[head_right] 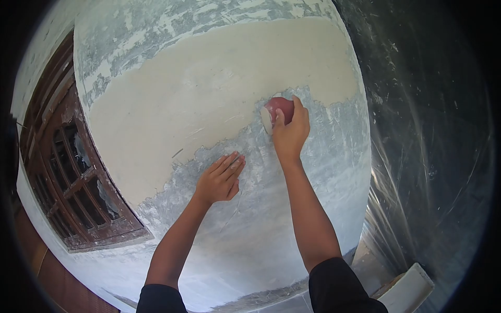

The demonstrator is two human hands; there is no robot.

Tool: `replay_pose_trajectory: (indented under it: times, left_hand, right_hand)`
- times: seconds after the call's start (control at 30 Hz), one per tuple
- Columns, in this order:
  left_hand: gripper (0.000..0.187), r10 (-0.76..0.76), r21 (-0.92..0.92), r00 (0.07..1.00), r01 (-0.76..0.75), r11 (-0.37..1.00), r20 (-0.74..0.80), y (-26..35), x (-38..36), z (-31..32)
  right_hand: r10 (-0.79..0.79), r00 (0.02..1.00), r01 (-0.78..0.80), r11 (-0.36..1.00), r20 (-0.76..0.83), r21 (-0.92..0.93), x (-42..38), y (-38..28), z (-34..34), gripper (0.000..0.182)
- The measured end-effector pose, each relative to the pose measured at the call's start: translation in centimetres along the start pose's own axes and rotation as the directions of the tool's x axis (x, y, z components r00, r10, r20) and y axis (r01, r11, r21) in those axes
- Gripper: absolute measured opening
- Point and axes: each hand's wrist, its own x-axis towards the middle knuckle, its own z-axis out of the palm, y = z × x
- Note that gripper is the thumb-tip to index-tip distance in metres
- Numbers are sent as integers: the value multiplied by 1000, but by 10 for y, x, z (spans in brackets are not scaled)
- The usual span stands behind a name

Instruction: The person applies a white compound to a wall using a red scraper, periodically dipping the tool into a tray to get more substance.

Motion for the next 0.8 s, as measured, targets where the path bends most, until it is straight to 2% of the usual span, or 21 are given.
replay_pose_trajectory:
  times: [0.07,0.13,0.2,0.23,0.3,0.33,0.4,0.43,0.47,0.53,0.6,0.63,0.67,0.7,0.73,0.77,0.8]
  left_hand:
    - [44,10,1,1000,-10,1000,-5,-1,1,0]
    - [44,22,0,1000,-22,1000,1,-1,0,-1]
    - [44,0,-32,999,2,999,35,-1,-3,-1]
    - [44,-1,-34,999,2,999,33,-1,-4,0]
    - [44,1,-29,1000,0,1000,26,-2,-5,1]
    - [44,3,-28,1000,-2,1000,27,-2,-3,0]
    - [44,-5,-23,1000,5,1000,14,0,1,-3]
    - [44,0,-23,1000,0,1000,11,-1,1,-2]
    - [44,8,-14,1000,-8,1000,3,-2,1,0]
    - [44,11,-7,1000,-11,1000,-6,0,2,2]
    - [44,-4,-20,1000,5,1000,9,0,1,-1]
    - [44,-4,-22,1000,4,1000,13,0,-4,1]
    - [44,-53,-72,989,63,995,135,-1,-11,5]
    - [44,-94,-113,962,127,985,257,-1,-10,2]
    - [44,-92,-112,962,124,986,255,-1,-7,0]
    - [44,-61,-80,990,71,994,127,0,-3,-1]
    - [44,-23,-42,1000,23,999,0,1,1,-3]
  right_hand:
    - [-9,998,8,1000,-64,-12,4,-7,-9,46]
    - [-83,994,70,985,75,159,-10,-43,6,46]
    - [-148,944,53,950,295,308,-28,-75,27,46]
    - [-150,944,55,950,295,307,-29,-77,31,46]
    - [-106,897,-10,966,430,258,-26,-73,44,48]
    - [-77,957,19,979,278,204,-16,-56,45,47]
    - [-19,999,17,997,31,69,10,-20,25,46]
    - [8,1000,-9,998,-23,-68,22,-12,8,46]
    - [11,997,-17,997,-79,-80,28,-5,0,46]
    - [-70,993,66,997,-96,-47,26,-22,4,46]
    - [-121,986,98,978,115,185,2,-63,25,46]
    - [-137,957,61,957,257,284,-17,-83,37,46]
    - [-171,906,15,927,387,375,-27,-95,44,46]
    - [-171,907,16,927,385,374,-27,-93,46,46]
    - [-175,888,21,939,426,343,-27,-88,50,47]
    - [-179,866,28,950,466,312,-27,-82,55,47]
    - [-159,924,68,963,347,259,-13,-63,52,48]
